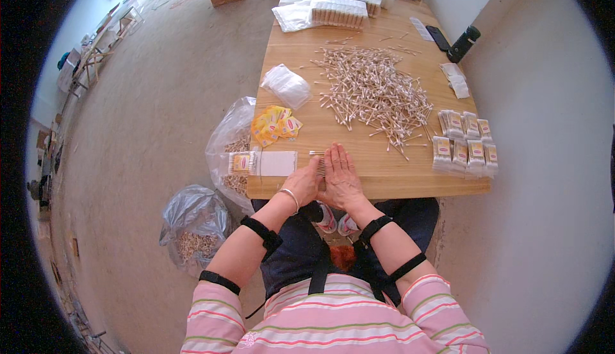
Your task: The recorder is packaging small wooden or cotton-tipped sticks into small plastic bags and arranging them on a table.
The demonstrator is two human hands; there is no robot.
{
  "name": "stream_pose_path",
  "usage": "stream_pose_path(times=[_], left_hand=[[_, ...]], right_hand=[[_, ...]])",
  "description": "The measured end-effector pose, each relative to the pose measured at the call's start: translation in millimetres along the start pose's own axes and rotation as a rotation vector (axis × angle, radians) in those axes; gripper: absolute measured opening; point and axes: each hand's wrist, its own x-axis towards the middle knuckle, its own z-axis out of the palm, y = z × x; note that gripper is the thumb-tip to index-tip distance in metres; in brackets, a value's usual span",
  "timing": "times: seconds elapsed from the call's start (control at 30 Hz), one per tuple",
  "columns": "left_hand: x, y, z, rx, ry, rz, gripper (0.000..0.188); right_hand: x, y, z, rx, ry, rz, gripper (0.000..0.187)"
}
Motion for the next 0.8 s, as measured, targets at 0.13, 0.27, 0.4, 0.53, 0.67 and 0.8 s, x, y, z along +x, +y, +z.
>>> stream_pose_path(times=[0.13,0.27,0.4,0.53,0.67,0.8], left_hand=[[0.3,25.4,-12.9,0.018,-0.017,-0.081,0.067],[-0.2,14.1,-10.8,0.058,-0.031,-0.03,0.07],[3.3,16.5,-12.2,0.019,-0.047,-0.071,0.066],[6.5,31.7,-26.2,0.152,-0.107,-0.077,0.055],[19.3,20.9,-29.8,0.063,0.249,-0.137,0.029],[36.0,4.9,-25.2,0.003,0.341,-0.026,0.016]], right_hand=[[-0.3,5.7,3.0,-0.048,-0.022,0.013,0.1],[0.5,2.0,0.5,-0.019,-0.047,0.008,0.104],[-0.4,4.0,5.7,-0.068,0.02,-0.004,0.105],[-1.1,6.6,3.1,-0.043,-0.004,0.003,0.105],[-0.2,1.2,-2.5,-0.033,-0.064,0.022,0.112],[0.9,-3.9,-10.1,-0.042,-0.085,0.021,0.11]])
